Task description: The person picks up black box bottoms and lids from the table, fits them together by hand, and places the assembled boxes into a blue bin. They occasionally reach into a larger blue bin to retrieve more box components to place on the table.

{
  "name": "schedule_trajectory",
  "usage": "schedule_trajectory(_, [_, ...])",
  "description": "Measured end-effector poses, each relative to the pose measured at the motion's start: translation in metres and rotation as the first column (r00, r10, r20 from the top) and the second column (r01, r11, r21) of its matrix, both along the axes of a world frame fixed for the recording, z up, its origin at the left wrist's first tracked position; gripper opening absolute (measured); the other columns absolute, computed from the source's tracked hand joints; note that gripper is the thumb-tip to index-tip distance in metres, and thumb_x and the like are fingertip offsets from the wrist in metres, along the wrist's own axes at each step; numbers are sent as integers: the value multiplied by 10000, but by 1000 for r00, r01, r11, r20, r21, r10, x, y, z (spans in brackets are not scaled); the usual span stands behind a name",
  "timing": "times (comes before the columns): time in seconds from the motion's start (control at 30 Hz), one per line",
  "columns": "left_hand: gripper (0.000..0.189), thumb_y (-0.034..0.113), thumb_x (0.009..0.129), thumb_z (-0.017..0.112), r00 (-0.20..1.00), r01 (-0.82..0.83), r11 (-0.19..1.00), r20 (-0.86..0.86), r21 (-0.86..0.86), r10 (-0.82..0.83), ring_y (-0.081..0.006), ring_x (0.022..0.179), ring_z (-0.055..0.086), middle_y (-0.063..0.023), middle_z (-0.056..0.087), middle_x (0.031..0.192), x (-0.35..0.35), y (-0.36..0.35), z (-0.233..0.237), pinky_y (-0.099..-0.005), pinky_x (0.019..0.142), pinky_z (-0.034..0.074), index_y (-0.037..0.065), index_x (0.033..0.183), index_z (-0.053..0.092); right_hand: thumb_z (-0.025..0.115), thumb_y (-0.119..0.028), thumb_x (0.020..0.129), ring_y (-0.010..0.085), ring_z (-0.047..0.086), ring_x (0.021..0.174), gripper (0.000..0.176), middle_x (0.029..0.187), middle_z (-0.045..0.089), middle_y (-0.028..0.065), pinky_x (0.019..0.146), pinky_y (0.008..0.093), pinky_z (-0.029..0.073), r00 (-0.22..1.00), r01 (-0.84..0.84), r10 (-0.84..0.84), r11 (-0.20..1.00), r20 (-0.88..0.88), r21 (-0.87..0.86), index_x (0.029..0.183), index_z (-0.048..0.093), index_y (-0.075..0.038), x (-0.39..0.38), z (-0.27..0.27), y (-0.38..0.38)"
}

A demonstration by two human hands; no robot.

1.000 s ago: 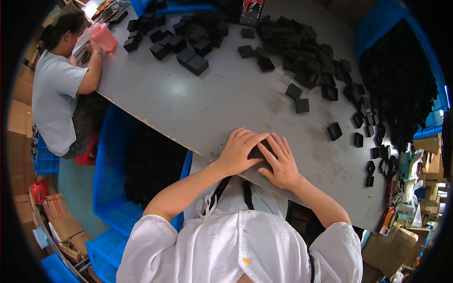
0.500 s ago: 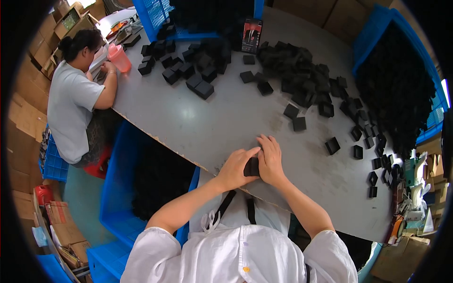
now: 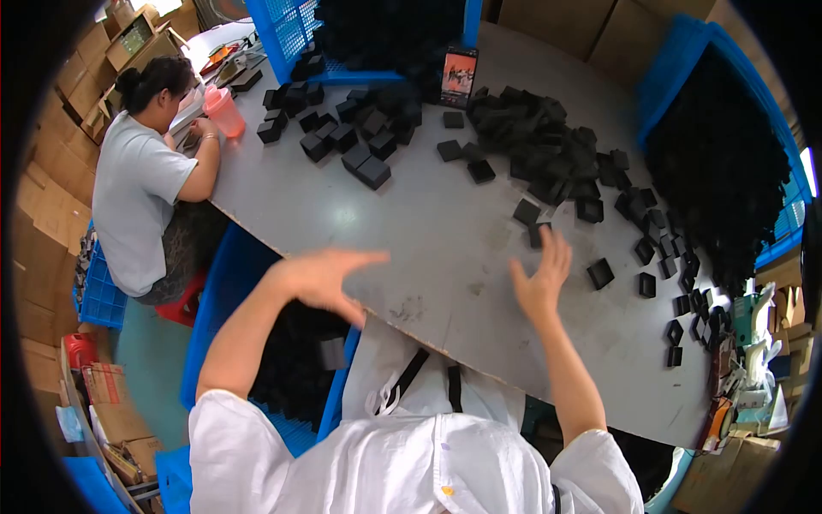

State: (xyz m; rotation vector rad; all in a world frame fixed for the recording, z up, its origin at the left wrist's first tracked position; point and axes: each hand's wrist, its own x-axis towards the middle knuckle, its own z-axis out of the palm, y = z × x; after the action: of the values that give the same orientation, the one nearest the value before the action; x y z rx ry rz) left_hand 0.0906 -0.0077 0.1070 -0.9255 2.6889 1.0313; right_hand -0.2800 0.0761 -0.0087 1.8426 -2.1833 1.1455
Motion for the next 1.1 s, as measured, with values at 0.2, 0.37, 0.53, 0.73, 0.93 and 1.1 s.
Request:
schedule_trajectory(0.2, [704,360,913,648,867,-495,657,-277,-569,414,-406,1365,359,-195,378,1497,-42,-120,-95,-509,1108,339,170,1513,333,733,-158,802,346,529,1091,605,1206,598,149,919,450,424,996,-29,33,998,-85,53,1356,511,-54,-16,-34,-30])
schedule_trajectory(0.37, [613,310,974,559,866,-464,506,-250,-728,433,-459,1454,173,-250,205,1570,-83,-104,-147,-600,1166,172,107,1500,318,730,-154,807,333,572,982,467,1068,654,122,861,433,450,982,-106,93,992,-166,-69,1236,595,-25,-19,-26,-4])
schedule_trajectory(0.53, [451,56,861,557,910,-412,524,-313,-745,271,-388,1299,385,-257,347,1496,-92,-40,-134,-486,1040,344,80,1310,523,770,-223,797,331,555,1098,566,1215,608,122,942,432,441,995,-96,92,992,-49,-87,1289,561,-36,-4,-13,-7])
schedule_trajectory(0.73, [480,28,817,639,913,-406,607,-288,-683,288,-355,1149,455,-222,453,1339,-83,-4,-118,-456,950,416,79,1284,544,738,-191,834,344,538,1133,513,1209,611,143,988,426,441,955,-295,297,953,-23,63,1297,562,-55,18,-7,-47])
schedule_trajectory(0.93, [379,36,744,752,730,-528,805,-629,-272,267,-303,1068,479,-126,452,1104,-84,45,-73,-380,925,447,69,1102,633,665,-106,872,318,604,944,377,1008,665,138,798,402,514,937,-292,298,954,-182,61,1240,600,-49,20,-8,-38])
schedule_trajectory(1.1, [307,56,712,804,608,-413,911,-741,9,283,-288,991,562,-131,483,1149,-98,78,-107,-366,858,478,56,935,593,588,-68,937,121,576,589,181,672,615,54,535,304,456,854,-150,76,983,514,103,1080,674,3,16,15,-10])
